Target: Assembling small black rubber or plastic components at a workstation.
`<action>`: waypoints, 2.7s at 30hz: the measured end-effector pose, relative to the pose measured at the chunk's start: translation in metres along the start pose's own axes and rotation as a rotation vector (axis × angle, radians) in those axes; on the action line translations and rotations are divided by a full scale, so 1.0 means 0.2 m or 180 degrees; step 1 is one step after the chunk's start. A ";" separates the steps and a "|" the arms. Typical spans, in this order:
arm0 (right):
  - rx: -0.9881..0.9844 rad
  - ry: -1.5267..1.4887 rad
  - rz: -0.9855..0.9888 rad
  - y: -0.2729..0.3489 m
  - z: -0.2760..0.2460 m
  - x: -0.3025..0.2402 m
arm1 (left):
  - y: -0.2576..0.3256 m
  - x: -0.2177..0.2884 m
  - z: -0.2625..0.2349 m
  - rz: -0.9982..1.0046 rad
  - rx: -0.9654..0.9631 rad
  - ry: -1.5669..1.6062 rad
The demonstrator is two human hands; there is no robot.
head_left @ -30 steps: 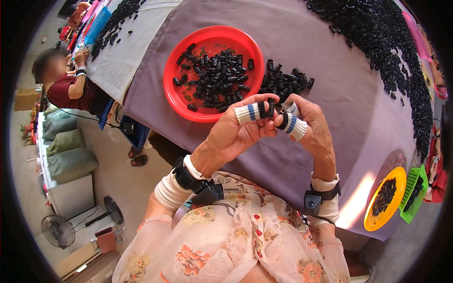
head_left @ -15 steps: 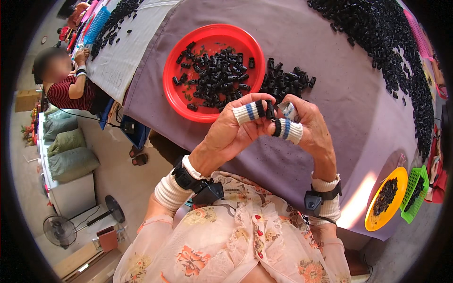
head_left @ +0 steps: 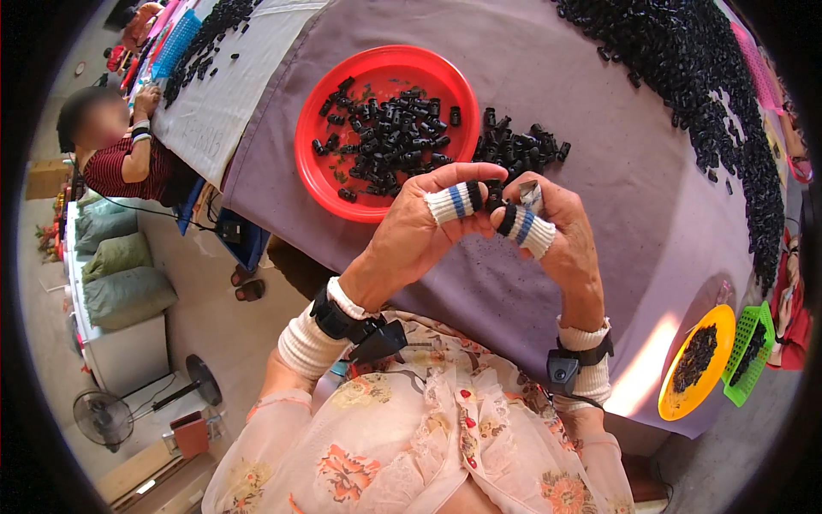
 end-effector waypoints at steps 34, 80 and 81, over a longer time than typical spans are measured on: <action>-0.0265 0.0168 0.0145 0.00 0.01 0.00 | 0.00 -0.03 -0.03 -0.0258 0.0134 0.0161; -0.0381 0.0423 -0.0349 -0.02 -0.01 0.05 | 0.00 -0.05 0.00 -0.0465 0.0151 0.0687; -0.0362 0.0478 -0.0347 -0.02 -0.01 0.04 | 0.00 -0.05 0.01 -0.0459 0.0170 0.0674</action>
Point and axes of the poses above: each hand's wrist, its own y-axis away from the middle knuckle, its own z-axis out of the palm, x = y × z, the point moved 3 cm from there along -y, towards the middle knuckle, and after that the axes turned 12 degrees about y, right-handed, at the moved point
